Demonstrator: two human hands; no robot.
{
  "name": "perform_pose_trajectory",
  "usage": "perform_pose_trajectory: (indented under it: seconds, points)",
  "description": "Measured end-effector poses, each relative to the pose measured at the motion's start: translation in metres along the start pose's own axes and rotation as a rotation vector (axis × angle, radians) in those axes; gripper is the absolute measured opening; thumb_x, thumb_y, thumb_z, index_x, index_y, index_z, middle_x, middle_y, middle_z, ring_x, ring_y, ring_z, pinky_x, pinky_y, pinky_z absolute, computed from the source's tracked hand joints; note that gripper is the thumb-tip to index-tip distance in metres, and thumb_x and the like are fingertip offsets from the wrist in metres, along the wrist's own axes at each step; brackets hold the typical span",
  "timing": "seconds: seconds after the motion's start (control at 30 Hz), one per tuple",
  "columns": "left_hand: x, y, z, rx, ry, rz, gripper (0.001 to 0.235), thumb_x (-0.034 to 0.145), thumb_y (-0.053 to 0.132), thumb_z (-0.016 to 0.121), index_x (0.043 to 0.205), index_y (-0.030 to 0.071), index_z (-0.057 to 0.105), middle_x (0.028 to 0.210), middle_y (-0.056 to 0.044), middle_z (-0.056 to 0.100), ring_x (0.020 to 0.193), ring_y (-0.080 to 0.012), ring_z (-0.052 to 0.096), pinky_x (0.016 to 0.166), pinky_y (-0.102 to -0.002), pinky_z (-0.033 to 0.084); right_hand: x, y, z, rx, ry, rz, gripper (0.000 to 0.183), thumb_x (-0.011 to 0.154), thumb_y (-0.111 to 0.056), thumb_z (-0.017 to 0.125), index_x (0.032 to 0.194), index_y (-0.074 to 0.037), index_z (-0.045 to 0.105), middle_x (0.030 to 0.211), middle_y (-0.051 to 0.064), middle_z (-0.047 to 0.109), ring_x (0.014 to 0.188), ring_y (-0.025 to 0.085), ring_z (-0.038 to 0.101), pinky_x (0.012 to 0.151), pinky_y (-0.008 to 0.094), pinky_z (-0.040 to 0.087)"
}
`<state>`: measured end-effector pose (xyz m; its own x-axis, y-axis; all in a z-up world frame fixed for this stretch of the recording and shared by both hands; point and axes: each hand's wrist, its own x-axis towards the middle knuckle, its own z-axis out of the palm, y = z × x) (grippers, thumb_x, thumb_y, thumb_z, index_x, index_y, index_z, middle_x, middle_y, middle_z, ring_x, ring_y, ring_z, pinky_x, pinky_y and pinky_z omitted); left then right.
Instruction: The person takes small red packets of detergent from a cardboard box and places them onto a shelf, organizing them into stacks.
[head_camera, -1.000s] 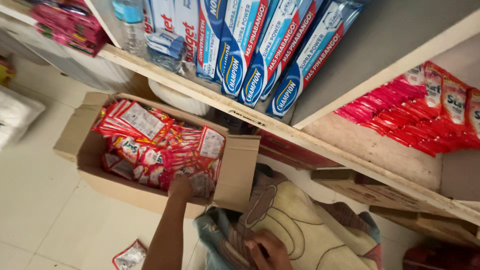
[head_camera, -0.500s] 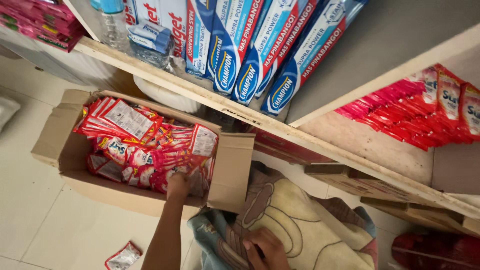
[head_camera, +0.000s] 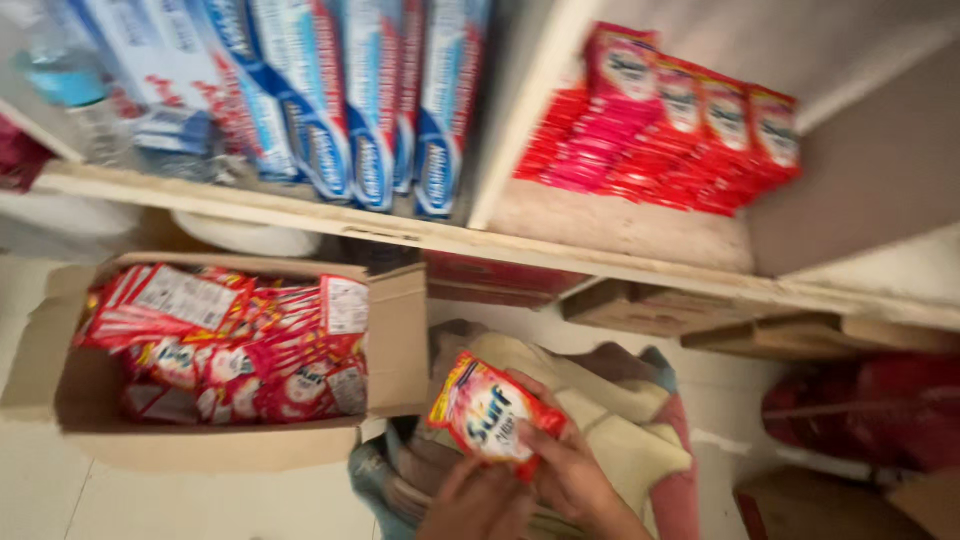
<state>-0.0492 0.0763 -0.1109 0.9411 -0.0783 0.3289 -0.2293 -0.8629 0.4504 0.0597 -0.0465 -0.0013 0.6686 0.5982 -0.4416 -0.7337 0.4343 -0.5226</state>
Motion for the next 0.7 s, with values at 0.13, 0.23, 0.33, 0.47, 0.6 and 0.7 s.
perform_pose_trajectory:
  seconds: [0.13,0.23,0.33,0.47,0.6,0.7]
  points:
    - [0.017,0.036,-0.017,-0.275,0.330,0.230,0.031,0.099,0.029,0.064,0.124,0.010,0.063,0.118,-0.003,0.070,0.114,-0.0227,0.068,0.105,-0.043,0.048,-0.035,-0.008,-0.037,-0.274,0.163,-0.205,0.042,0.092,-0.012,0.068,0.130,-0.006,0.051,0.115,0.012,0.066,0.100,0.019,0.067,0.086,0.036,0.058]
    - [0.036,0.052,-0.045,-0.880,0.408,-0.358,0.041,0.095,0.024,0.062,0.129,0.003,0.057,0.119,-0.009,0.065,0.098,-0.0283,0.064,0.085,-0.037,0.053,-0.065,-0.013,-0.072,-0.392,0.184,-0.270,0.030,0.095,-0.012,0.069,0.119,-0.001,0.056,0.106,0.010,0.067,0.092,0.016,0.066,0.081,0.034,0.058]
    - [0.066,0.057,-0.058,-1.076,0.161,-0.621,0.028,0.096,0.024,0.062,0.112,0.001,0.064,0.095,-0.013,0.067,0.077,-0.0278,0.063,0.068,-0.034,0.054,-0.078,-0.009,-0.090,-0.468,0.209,-0.279,0.023,0.094,-0.014,0.070,0.111,0.000,0.061,0.097,0.007,0.068,0.085,0.013,0.065,0.076,0.031,0.057]
    - [0.081,0.076,-0.063,-0.758,0.030,-0.525,0.025,0.094,0.028,0.066,0.090,0.004,0.073,0.064,-0.014,0.070,0.052,-0.0217,0.068,0.052,-0.034,0.052,-0.085,-0.015,-0.102,-0.796,0.335,-0.406,0.023,0.098,-0.026,0.063,0.103,-0.003,0.068,0.086,0.002,0.069,0.078,0.007,0.062,0.071,0.024,0.054]
    - [0.080,0.084,-0.063,-0.732,0.118,-0.429,0.026,0.096,0.028,0.065,0.090,0.003,0.071,0.063,-0.013,0.069,0.052,-0.0208,0.070,0.050,-0.034,0.053,-0.091,-0.018,-0.107,-1.050,0.369,-0.608,0.026,0.101,-0.030,0.062,0.096,-0.004,0.064,0.081,0.001,0.068,0.072,0.005,0.060,0.064,0.024,0.052]
    - [0.075,0.084,-0.061,-0.707,0.139,-0.442,0.027,0.098,0.028,0.061,0.090,0.004,0.071,0.062,-0.012,0.066,0.051,-0.0189,0.067,0.051,-0.033,0.052,-0.087,-0.020,-0.109,-1.157,0.486,-0.634,0.027,0.096,-0.030,0.068,0.093,-0.004,0.063,0.068,0.002,0.067,0.063,0.006,0.060,0.057,0.025,0.052]
